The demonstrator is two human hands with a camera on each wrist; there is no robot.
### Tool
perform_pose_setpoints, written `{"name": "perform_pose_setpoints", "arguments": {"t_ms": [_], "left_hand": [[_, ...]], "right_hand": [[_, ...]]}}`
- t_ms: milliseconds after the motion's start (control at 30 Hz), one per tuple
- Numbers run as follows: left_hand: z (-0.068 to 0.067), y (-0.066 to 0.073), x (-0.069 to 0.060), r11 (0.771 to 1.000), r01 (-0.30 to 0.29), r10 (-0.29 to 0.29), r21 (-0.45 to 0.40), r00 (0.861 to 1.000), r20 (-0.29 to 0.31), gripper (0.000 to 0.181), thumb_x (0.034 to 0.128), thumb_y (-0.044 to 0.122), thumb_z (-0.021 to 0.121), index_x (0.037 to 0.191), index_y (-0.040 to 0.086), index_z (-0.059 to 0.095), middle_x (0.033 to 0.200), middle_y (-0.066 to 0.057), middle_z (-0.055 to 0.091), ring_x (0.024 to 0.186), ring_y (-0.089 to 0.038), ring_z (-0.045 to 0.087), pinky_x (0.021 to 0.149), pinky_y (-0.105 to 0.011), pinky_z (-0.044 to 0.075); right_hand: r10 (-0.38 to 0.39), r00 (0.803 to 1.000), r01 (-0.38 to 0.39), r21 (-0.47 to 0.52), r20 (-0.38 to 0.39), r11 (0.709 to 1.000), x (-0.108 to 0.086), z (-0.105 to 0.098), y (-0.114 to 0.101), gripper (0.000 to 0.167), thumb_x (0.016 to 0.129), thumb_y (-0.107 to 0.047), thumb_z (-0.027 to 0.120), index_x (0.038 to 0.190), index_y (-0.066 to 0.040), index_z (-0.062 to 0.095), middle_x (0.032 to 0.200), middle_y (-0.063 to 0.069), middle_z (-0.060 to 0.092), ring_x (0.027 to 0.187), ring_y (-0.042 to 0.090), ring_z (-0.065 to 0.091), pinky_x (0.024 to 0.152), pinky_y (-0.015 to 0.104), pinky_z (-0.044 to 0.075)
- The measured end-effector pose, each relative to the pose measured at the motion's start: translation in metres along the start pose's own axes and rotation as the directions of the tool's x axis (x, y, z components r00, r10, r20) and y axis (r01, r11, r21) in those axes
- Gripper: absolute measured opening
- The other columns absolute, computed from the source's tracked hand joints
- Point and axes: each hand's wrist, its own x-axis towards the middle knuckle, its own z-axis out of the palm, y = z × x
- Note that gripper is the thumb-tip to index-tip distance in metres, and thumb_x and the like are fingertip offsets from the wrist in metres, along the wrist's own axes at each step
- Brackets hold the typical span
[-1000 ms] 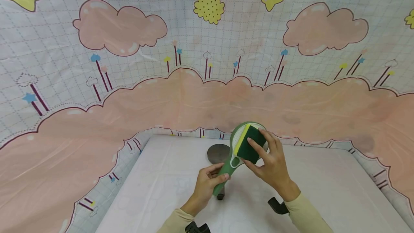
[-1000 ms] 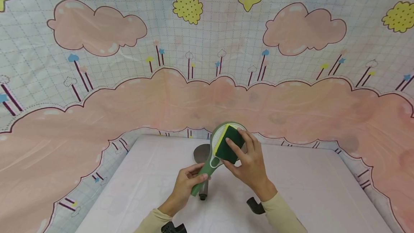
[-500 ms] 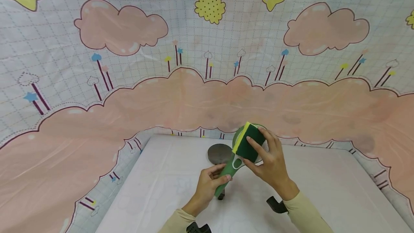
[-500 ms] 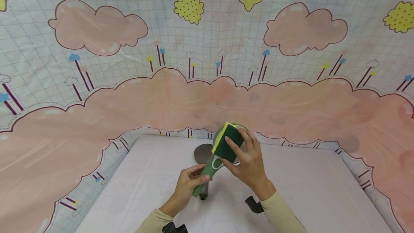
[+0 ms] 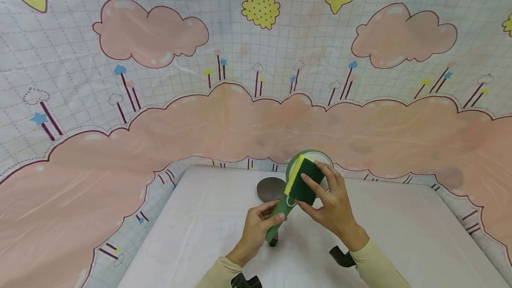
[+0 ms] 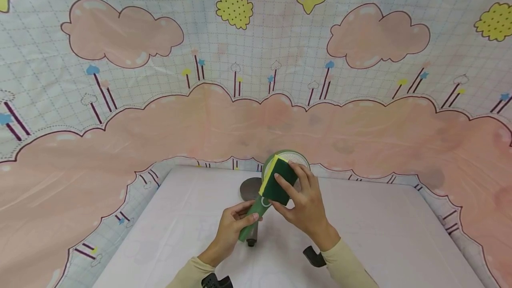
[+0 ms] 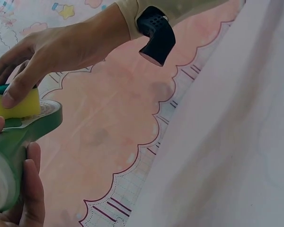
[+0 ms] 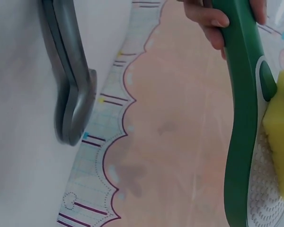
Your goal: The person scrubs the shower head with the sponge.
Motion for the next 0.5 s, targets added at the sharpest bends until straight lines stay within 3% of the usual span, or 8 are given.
{"name": "perform_pose_setpoints", "arguments": {"t_ms": [200, 500], "left_hand": [[-0.001, 0.001, 0.001, 1.000, 0.005, -0.005, -0.013, 1.000, -0.017, 0.049, 0.0885, 0.013, 0.072, 0.130, -0.008, 0.057, 0.116, -0.025, 0.067, 0.088, -0.010, 0.071, 0.081, -0.022, 0.055], [0.000, 0.003, 0.001, 0.999, 0.014, -0.016, -0.034, 0.998, -0.055, 0.048, 0.0885, 0.015, 0.072, 0.130, -0.005, 0.058, 0.115, -0.020, 0.067, 0.088, -0.012, 0.071, 0.082, -0.024, 0.055]], "right_hand": [[0.010, 1.000, -0.010, 0.006, -0.005, 1.000, -0.002, -0.001, -0.001, 0.060, 0.090, -0.063, 0.056, 0.125, -0.016, 0.067, 0.136, 0.026, 0.053, 0.120, 0.043, 0.048, 0.092, 0.056, 0.041], [0.044, 0.999, -0.044, 0.011, 0.013, 0.999, -0.013, 0.001, -0.006, 0.060, 0.089, -0.063, 0.056, 0.126, -0.017, 0.067, 0.138, 0.026, 0.052, 0.121, 0.043, 0.047, 0.091, 0.056, 0.041]]}}
